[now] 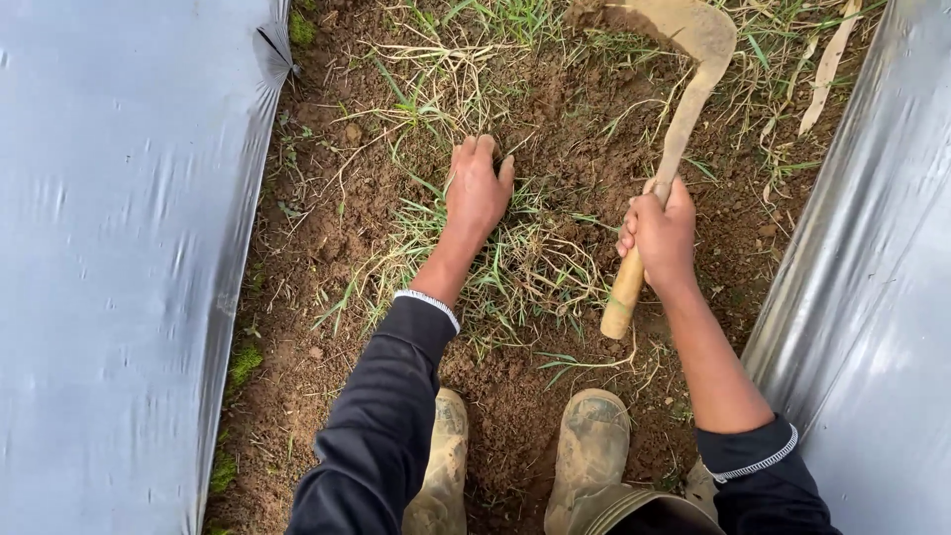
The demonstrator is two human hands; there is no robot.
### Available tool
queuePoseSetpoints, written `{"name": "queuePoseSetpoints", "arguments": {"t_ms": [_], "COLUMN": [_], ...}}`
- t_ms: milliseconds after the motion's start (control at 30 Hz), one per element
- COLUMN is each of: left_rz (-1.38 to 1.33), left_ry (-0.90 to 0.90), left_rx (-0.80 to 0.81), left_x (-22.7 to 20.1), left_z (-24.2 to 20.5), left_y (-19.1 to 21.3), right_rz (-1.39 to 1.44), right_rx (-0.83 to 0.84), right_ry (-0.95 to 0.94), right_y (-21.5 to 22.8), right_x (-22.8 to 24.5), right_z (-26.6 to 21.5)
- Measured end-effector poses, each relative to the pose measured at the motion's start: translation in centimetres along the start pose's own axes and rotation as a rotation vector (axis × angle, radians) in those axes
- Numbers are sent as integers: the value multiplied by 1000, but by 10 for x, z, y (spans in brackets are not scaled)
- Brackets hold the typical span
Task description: A person is weeding a garden bed between plastic-covered rows using their hands and a small hand hoe.
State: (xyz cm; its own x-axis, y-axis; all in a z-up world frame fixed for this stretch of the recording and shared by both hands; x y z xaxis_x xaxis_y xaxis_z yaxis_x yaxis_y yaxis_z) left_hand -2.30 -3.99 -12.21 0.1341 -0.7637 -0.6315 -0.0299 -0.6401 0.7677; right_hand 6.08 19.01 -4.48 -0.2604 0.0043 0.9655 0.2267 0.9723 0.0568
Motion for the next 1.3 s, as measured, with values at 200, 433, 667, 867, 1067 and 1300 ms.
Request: {"name": "queuePoseSetpoints", "arguments": {"t_ms": [200,433,667,867,1067,1300], "left_rz": [36,-58,-40,-100,-140,-160], "left_ry": [-32,-21,-15,-40,-25,-52], "left_rx": [-22,-22,-37,-37,-35,-60], "left_x": [-7,-18,-19,-12,-18,-7], "left_z": [-3,-6,-4,-3,-1,-3], "left_y": [13,5,18,16,23,24], "right_rz": [-151,0,-196,-117,-261,-137], "right_rx": [179,-79,162,70,168,18], "right_ry": [-168,6,-218,-77,-279,-122], "right_y": [4,-1,-6,-11,1,1], "right_x": [-14,14,-22,3,-19,-5], "right_z": [-16,-7,-32,-24,-34,-25]}}
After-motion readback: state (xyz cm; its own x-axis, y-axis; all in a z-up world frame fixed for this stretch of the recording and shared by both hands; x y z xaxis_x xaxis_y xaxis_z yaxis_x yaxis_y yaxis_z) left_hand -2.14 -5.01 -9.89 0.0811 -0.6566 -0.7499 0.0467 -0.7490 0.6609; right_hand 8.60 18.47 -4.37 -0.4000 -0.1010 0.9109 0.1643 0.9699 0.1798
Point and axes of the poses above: each hand's wrist, its own z-axis towards the middle knuckle, its own y-axis out of the back of the hand, x = y × z, the point moved 3 cm from there along z, towards the middle knuckle, and after that the axes turned 11 degrees about y, right-handed, at the moved point
